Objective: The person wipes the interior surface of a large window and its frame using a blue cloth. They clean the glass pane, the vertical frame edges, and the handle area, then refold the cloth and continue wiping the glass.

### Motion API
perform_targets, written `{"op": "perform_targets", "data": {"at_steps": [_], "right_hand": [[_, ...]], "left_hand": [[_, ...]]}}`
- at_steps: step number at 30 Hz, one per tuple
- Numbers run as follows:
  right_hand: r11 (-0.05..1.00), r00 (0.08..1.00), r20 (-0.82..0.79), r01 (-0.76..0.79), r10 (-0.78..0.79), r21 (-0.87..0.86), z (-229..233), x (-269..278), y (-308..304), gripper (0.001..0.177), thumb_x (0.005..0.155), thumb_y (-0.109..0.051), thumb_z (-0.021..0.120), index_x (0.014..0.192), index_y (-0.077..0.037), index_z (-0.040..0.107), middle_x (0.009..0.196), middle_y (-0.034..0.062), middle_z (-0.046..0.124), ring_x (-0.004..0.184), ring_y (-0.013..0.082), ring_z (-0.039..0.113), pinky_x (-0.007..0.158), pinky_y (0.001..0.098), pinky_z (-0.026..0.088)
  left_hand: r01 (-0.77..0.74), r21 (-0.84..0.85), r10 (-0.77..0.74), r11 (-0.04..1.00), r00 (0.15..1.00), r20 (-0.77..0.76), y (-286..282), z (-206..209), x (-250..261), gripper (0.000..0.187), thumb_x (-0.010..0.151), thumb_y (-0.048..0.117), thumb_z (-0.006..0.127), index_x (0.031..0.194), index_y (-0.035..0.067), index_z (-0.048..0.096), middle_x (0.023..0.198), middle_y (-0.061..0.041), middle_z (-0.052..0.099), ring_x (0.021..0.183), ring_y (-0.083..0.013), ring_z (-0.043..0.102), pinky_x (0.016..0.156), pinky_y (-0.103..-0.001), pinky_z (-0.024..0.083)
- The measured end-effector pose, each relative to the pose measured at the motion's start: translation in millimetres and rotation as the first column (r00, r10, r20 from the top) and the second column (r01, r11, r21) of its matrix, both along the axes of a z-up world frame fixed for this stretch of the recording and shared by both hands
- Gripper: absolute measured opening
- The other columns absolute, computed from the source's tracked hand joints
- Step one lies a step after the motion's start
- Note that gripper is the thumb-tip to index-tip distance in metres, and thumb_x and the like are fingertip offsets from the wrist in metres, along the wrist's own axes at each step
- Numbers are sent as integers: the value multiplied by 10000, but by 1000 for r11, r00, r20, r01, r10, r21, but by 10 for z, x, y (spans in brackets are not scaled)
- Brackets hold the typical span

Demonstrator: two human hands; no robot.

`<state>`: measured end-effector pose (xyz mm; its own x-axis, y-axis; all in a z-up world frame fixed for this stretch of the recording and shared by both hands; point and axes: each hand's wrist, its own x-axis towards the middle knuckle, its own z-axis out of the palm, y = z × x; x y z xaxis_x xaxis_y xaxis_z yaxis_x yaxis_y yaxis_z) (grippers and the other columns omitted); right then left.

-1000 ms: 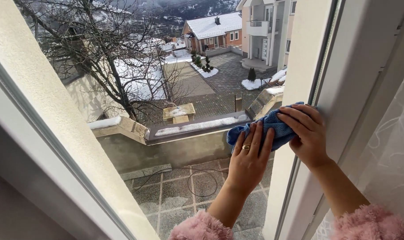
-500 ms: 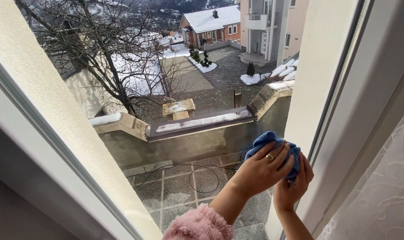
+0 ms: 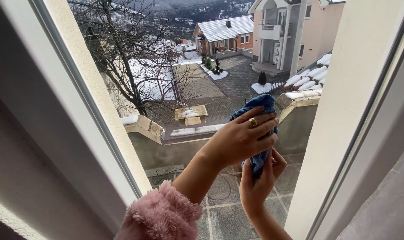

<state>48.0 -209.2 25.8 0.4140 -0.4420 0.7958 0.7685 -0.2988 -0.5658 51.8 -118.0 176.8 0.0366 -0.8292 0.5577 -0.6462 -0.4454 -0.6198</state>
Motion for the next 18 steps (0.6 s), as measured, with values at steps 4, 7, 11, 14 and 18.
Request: {"op": "perform_targets", "data": {"at_steps": [4, 7, 11, 14, 18], "right_hand": [[992, 991, 130, 25, -9, -123, 295, -55, 285, 566, 1003, -218, 627, 1499, 14, 483, 1338, 187, 432, 1241, 305, 489, 1096, 406, 443], [969, 987, 154, 88, -53, -232, 410, -133, 417, 556, 1012, -287, 587, 1490, -13, 508, 1331, 176, 516, 1212, 309, 501, 1089, 426, 369], [934, 981, 184, 116, -55, -338, 432, -125, 527, 530, 1020, -312, 576, 1469, -33, 536, 1375, 149, 534, 1140, 257, 547, 1014, 411, 385], [936, 934, 358, 120, 7, -330, 412, -110, 572, 514, 905, -182, 687, 1391, -17, 649, 1270, 141, 595, 1142, 304, 588, 961, 397, 436], [855, 918, 393, 162, 53, -493, 229, -98, 569, 478, 910, -203, 626, 1381, -148, 687, 1281, 68, 610, 1091, 241, 562, 896, 360, 419]], "left_hand": [[-19, -179, 23, 984, 999, 23, 420, 214, -234, 160, 980, 62, 771, 1109, 58, 677, 1331, -172, 660, 1313, -356, 616, 1168, -559, 457], [-70, -293, 90, 953, 994, 57, 659, 173, -415, 109, 1027, 64, 699, 1132, 86, 683, 1355, -153, 646, 1313, -338, 621, 1153, -557, 463], [-112, -437, 149, 892, 988, 50, 900, -98, -499, 151, 1031, 62, 665, 1179, 91, 678, 1370, -152, 635, 1315, -364, 627, 1136, -593, 470], [-84, -592, 257, 802, 942, 215, 1038, -394, -518, 248, 1042, 207, 569, 1205, 221, 756, 1356, -72, 688, 1317, -279, 618, 1131, -520, 448], [-203, -651, 415, 731, 890, 189, 1213, -833, -676, 308, 1077, 209, 483, 1277, 202, 717, 1399, -102, 652, 1352, -303, 583, 1130, -528, 430]]}}
